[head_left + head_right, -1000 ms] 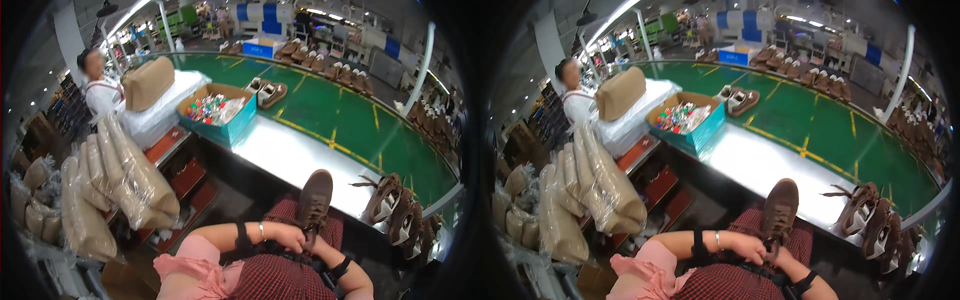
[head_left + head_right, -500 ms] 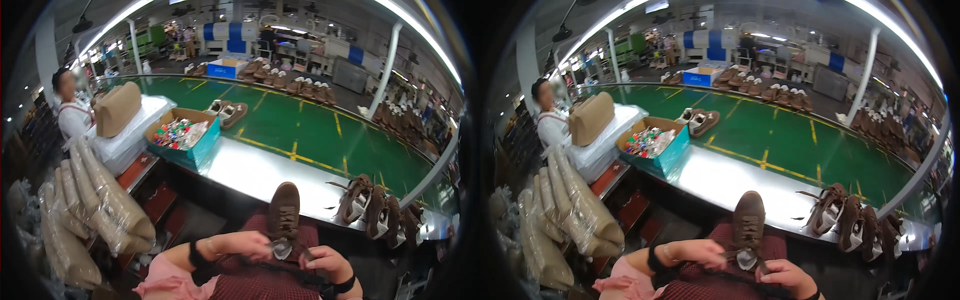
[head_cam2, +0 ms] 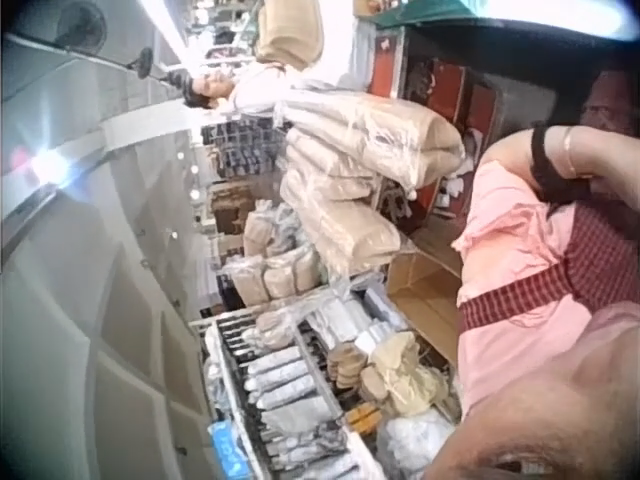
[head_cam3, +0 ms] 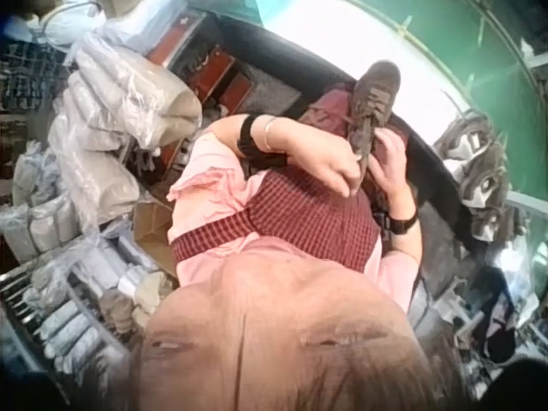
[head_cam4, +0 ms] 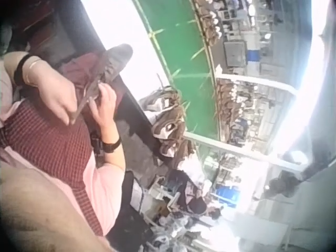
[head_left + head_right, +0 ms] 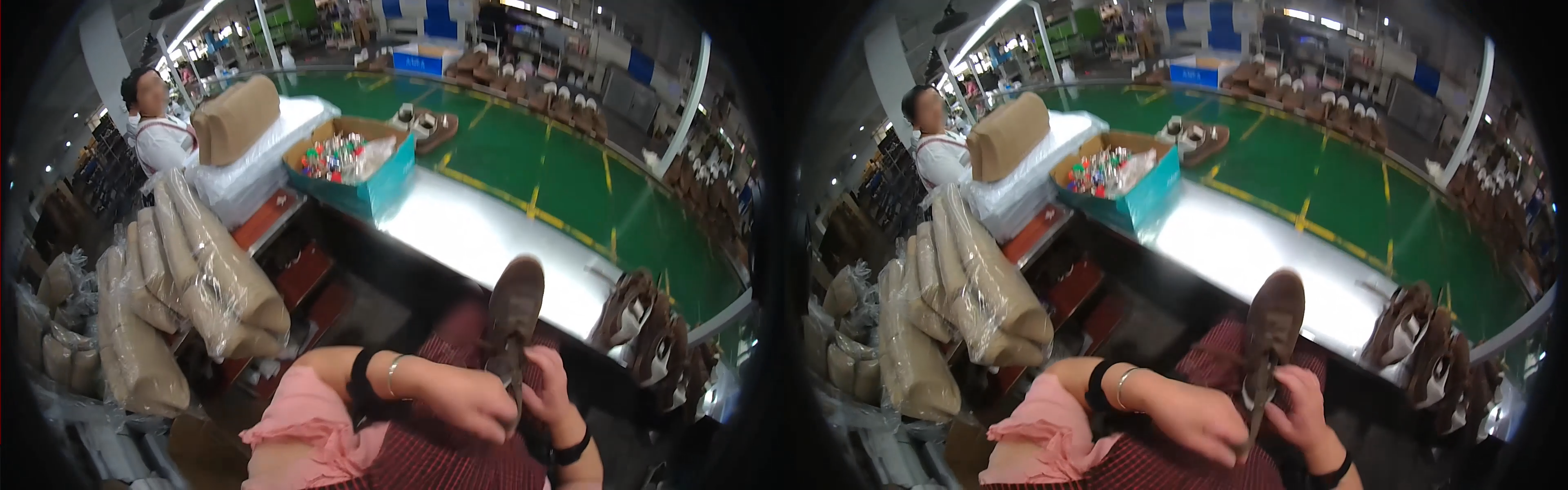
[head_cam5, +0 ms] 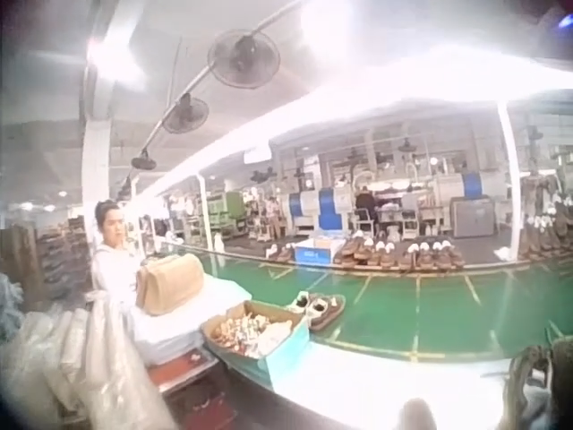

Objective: Lacing and tying brown shoes in a manufacturing setting.

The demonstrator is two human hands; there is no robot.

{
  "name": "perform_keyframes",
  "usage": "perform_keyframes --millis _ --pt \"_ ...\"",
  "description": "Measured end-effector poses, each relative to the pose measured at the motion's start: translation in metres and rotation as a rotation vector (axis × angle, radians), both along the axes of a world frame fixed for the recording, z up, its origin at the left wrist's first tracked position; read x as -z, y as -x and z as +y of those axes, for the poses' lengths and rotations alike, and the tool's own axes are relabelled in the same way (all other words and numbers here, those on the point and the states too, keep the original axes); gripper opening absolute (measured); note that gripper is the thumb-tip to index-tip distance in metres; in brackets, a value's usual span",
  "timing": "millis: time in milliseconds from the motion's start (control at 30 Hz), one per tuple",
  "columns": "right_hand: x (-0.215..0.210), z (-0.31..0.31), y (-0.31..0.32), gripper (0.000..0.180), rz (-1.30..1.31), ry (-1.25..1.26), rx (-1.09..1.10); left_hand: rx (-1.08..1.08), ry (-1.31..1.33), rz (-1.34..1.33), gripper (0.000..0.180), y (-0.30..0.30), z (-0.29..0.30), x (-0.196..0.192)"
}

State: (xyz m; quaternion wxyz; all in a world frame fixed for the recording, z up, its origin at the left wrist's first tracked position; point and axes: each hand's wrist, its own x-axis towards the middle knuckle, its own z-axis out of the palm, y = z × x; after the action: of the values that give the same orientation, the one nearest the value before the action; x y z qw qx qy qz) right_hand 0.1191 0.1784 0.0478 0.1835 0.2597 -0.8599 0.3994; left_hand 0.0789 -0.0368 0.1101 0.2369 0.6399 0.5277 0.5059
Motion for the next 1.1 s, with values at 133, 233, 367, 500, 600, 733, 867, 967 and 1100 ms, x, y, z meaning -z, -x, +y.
perform_keyframes --millis 133,233,367,500,600,733,867,967,1100 --pt "0.054 -0.014 0.025 0.027 -0.103 -0.536 -0.372 0.128 0.037 0.401 0.019 0.009 0.033 0.002" --pt "0.037 -0.001 0.014 0.019 -0.041 -0.396 -0.194 -0.63 0.262 -1.018 0.018 0.038 0.016 0.012" --pt "0.032 0.018 0.004 0.019 -0.038 -0.306 -0.109 -0.802 0.102 -1.404 0.033 0.052 -0.024 0.082" --pt "0.027 0.009 -0.001 0.019 0.218 -0.2 -0.081 -0.824 0.284 -1.441 0.039 0.041 -0.007 0.095" --pt "0.026 0.007 -0.002 0.017 0.237 -0.243 -0.206 -0.676 0.503 -1.318 0.038 0.049 0.002 0.09" --pt "0.035 -0.012 0.003 0.016 0.276 -0.192 -0.321 -0.325 0.817 -1.228 0.036 0.048 0.018 0.122" --pt "0.026 -0.011 -0.004 0.01 -0.095 -0.266 -0.416 -0.279 0.847 -1.059 0.028 0.035 0.041 0.122" --pt "0.02 0.005 -0.002 0.015 -0.042 0.084 -0.309 -0.382 0.748 -0.426 0.019 0.036 0.033 0.069" --pt "0.013 0.022 0.026 0.005 -0.074 0.272 0.035 -0.565 0.41 0.727 0.01 0.023 0.029 0.041"
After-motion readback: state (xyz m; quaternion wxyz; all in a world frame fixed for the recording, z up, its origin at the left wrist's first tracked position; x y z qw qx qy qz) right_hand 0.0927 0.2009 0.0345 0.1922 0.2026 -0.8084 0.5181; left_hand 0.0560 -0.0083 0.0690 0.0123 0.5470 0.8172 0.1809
